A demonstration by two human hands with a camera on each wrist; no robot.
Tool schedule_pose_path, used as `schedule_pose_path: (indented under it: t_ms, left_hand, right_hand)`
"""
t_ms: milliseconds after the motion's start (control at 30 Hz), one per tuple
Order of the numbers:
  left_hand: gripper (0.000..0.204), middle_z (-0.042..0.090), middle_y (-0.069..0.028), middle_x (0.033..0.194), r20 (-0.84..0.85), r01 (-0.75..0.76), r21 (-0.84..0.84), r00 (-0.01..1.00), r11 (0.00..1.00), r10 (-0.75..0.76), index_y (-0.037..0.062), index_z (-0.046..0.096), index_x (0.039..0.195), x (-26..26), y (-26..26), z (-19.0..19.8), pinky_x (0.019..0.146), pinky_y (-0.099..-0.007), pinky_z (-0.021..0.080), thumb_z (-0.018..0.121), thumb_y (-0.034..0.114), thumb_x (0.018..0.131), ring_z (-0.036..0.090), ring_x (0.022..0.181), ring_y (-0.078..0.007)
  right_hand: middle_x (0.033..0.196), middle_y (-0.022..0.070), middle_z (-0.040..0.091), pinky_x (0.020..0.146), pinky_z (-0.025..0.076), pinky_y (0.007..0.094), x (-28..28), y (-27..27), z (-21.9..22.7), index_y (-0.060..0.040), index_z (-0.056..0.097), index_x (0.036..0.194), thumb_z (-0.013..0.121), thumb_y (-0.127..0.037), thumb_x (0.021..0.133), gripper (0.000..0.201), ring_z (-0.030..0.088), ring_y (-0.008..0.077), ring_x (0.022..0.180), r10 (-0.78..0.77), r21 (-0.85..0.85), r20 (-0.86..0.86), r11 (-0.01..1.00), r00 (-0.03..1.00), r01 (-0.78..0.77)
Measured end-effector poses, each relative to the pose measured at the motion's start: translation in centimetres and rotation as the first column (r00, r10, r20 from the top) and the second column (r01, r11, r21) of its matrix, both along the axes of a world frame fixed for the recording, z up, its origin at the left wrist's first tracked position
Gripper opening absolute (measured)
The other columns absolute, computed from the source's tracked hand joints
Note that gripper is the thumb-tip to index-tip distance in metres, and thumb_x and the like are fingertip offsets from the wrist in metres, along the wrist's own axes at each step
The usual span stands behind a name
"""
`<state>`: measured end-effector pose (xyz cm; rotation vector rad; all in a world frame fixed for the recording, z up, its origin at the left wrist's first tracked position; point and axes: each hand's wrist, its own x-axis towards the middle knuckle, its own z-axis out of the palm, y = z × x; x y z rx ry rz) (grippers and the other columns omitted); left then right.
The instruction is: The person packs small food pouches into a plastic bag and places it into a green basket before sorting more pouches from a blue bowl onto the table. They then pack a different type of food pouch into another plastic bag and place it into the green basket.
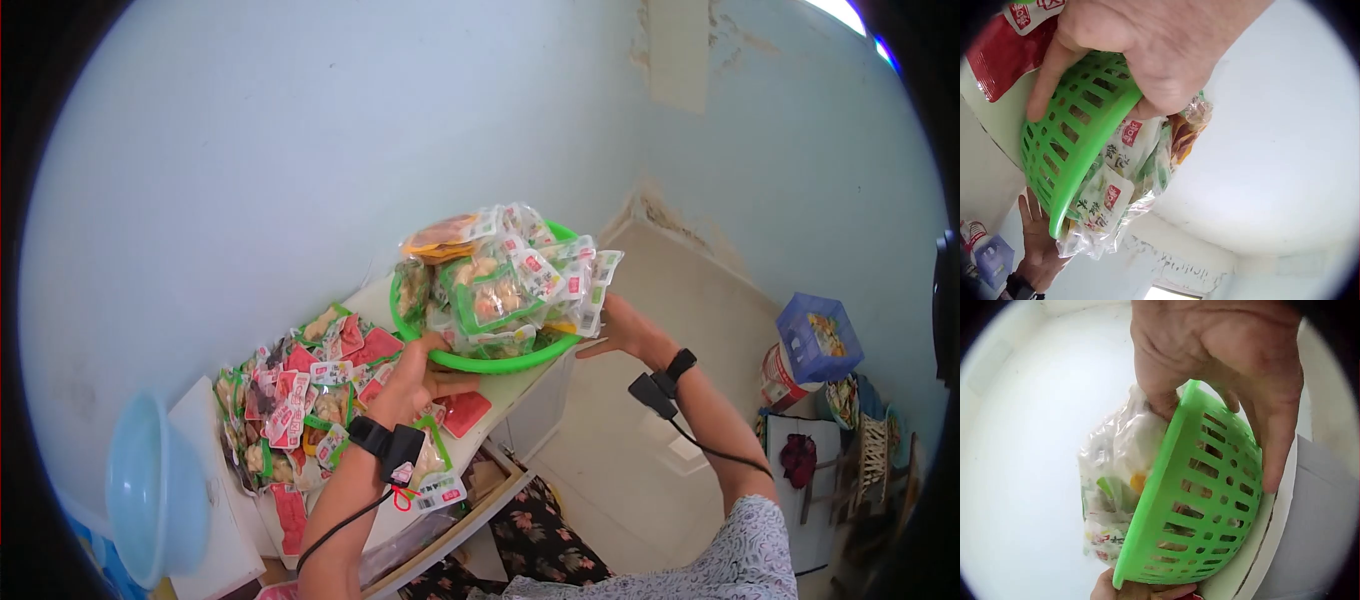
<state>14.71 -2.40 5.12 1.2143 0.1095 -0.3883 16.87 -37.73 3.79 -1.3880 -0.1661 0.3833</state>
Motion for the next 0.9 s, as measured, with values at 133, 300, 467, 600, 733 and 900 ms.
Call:
schedule_pose_path:
  t_ms: [133,300,467,600,733,900]
  left_hand:
    - [0.034,0.059,-0.0263,0.118,0.048,-0.059,-0.053,0.997,0.997,0.061,-0.0053,0.049,0.117,-0.7,-0.8,0.3,0.092,-0.0614,0.060,0.056,0.015,0.091,0.067,0.107,-0.0462]
    - [0.021,0.060,-0.0204,0.106,0.065,-0.097,-0.058,0.993,0.994,0.100,-0.0036,0.052,0.105,0.2,-0.5,-0.2,0.090,-0.0612,0.061,0.055,0.012,0.091,0.070,0.099,-0.0411]
    - [0.012,0.059,-0.0157,0.091,0.004,-0.153,-0.023,0.988,0.988,0.153,-0.0027,0.055,0.093,-0.2,-0.7,0.2,0.083,-0.0582,0.065,0.056,0.009,0.089,0.071,0.088,-0.0374]
    - [0.009,0.059,-0.0142,0.087,-0.052,-0.203,-0.010,0.978,0.979,0.203,-0.0038,0.055,0.089,0.6,-1.2,0.2,0.078,-0.0573,0.065,0.057,0.005,0.087,0.070,0.082,-0.0344]
    - [0.009,0.061,-0.0131,0.089,-0.094,-0.216,-0.013,0.972,0.976,0.214,-0.0036,0.057,0.091,1.4,-1.4,-1.1,0.070,-0.0537,0.065,0.057,0.003,0.085,0.070,0.082,-0.0321]
    - [0.040,0.064,-0.0156,0.114,-0.146,-0.016,-0.048,0.989,0.999,0.008,-0.0028,0.054,0.122,5.4,0.5,-6.0,0.084,-0.0619,0.060,0.057,0.001,0.082,0.069,0.103,-0.0367]
  right_hand:
    - [0.147,0.0180,0.050,0.092,0.063,0.0509,0.8,0.8,-0.4,-0.0090,0.039,0.153,0.046,-0.047,0.108,0.059,0.063,0.0362,0.123,0.066,-0.049,0.179,0.997,0.982,-0.058]
    - [0.146,0.0158,0.053,0.091,0.064,0.0506,1.5,1.4,-1.3,-0.0087,0.039,0.153,0.051,-0.040,0.108,0.056,0.066,0.0352,0.119,0.026,0.164,0.022,0.986,0.999,-0.029]
    - [0.145,0.0172,0.053,0.089,0.064,0.0524,-0.1,1.3,-1.4,-0.0073,0.040,0.151,0.053,-0.034,0.107,0.052,0.067,0.0324,0.118,-0.035,0.171,-0.055,0.984,0.998,0.044]
    - [0.143,0.0164,0.056,0.090,0.063,0.0517,1.6,1.0,-3.0,-0.0064,0.041,0.150,0.054,-0.030,0.107,0.051,0.067,0.0305,0.117,-0.073,0.198,-0.143,0.975,0.987,0.101]
    - [0.139,0.0144,0.059,0.091,0.062,0.0498,0.8,0.8,-3.7,-0.0046,0.042,0.149,0.054,-0.027,0.106,0.050,0.067,0.0283,0.118,-0.164,0.187,-0.170,0.963,0.972,0.195]
    - [0.144,0.0099,0.057,0.097,0.058,0.0447,0.6,0.3,-3.5,-0.0094,0.040,0.152,0.056,-0.029,0.107,0.052,0.063,0.0221,0.124,-0.272,0.045,-0.194,0.957,0.943,0.285]
